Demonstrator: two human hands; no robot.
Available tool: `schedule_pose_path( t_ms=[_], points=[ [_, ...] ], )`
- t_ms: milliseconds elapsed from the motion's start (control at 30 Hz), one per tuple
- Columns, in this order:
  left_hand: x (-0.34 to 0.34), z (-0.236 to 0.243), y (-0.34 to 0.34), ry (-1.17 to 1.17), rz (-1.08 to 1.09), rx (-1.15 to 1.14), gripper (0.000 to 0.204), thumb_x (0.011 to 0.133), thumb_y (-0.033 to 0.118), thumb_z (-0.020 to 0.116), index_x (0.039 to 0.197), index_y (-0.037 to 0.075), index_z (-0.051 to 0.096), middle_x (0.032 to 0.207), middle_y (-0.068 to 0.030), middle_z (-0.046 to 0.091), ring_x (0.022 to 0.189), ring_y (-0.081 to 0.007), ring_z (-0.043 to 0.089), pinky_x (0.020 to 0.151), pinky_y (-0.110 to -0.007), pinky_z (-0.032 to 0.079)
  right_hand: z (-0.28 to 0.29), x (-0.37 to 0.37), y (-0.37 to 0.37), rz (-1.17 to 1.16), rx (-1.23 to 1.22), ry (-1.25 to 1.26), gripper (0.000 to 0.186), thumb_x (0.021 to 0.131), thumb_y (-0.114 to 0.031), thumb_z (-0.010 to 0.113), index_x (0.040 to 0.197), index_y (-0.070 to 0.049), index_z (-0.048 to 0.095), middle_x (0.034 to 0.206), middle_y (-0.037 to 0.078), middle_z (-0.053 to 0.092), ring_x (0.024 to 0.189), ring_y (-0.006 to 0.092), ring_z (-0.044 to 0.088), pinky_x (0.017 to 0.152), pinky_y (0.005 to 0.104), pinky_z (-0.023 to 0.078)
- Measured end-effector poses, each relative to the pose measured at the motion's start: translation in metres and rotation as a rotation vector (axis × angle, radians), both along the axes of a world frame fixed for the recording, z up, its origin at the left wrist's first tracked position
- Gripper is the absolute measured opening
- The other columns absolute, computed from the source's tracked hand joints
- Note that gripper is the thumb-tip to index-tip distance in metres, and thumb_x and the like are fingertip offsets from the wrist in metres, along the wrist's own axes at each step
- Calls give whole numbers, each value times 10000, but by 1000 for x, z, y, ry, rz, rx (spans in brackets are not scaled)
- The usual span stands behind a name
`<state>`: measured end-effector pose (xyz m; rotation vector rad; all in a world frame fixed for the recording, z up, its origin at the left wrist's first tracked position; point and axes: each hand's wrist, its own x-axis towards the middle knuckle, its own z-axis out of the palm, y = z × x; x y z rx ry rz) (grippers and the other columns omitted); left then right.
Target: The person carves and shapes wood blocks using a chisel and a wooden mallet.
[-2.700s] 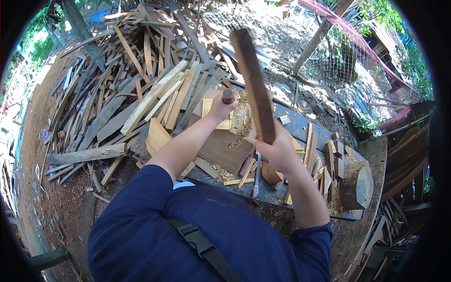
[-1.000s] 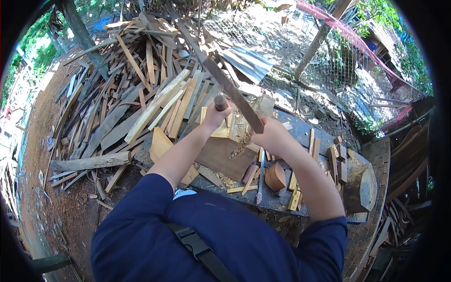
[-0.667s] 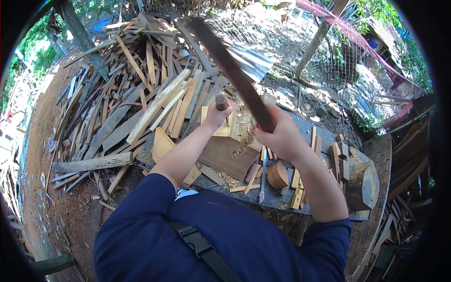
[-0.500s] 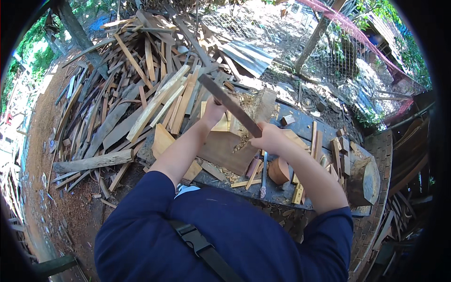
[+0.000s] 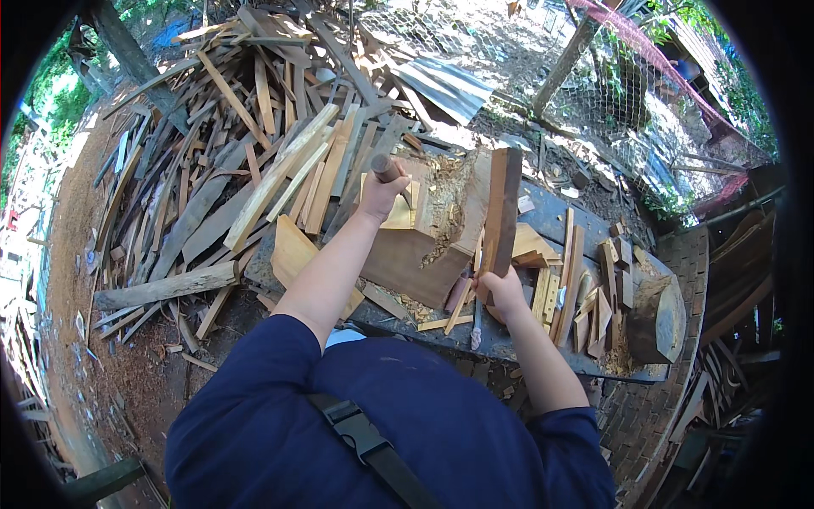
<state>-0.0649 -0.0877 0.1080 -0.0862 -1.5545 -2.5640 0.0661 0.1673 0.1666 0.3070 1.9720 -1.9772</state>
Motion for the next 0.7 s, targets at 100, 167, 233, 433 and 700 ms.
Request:
schedule_pose_path(
  t_ms=[100, 167, 233, 433, 700],
  points=[
    [-2, -2, -4, 34, 2, 37, 288, 659, -39, 634, 880, 92, 505, 807, -18, 528, 772, -130, 527, 712, -286, 430, -20, 23, 8, -22, -23, -99, 257, 699, -39, 495, 950, 13, 476, 755, 86, 554, 658, 172, 572, 614, 292, 475],
    [-2, -1, -4, 49, -2, 67, 285, 658, -37, 634, 875, 91, 503, 810, -18, 526, 773, -130, 525, 713, -286, 428, -32, 37, 12, -37, -54, -164, 277, 695, -55, 506, 961, 9, 469, 778, 98, 548, 668, 185, 578, 605, 310, 487],
    [-4, 0, -4, 40, -1, 31, 279, 661, -39, 630, 872, 90, 502, 812, -18, 525, 770, -129, 523, 711, -284, 428, -38, 49, 14, -52, -45, -228, 294, 694, -59, 511, 975, 12, 461, 785, 100, 549, 673, 190, 583, 599, 319, 493],
    [-13, 13, 12, 45, -18, -107, 253, 675, -35, 620, 864, 84, 500, 811, -13, 523, 757, -115, 511, 690, -274, 426, -44, 53, 18, 5, 101, -280, 323, 675, -56, 544, 979, 13, 457, 801, 108, 554, 659, 199, 595, 586, 323, 491],
    [-49, 18, 10, -77, 81, -284, 156, 711, 23, 576, 841, 92, 524, 756, 8, 521, 632, -98, 494, 565, -252, 396, -54, 42, -14, 264, 378, -265, 304, 691, -206, 592, 852, 46, 535, 620, 100, 573, 482, 175, 543, 442, 301, 432]
  ],
)
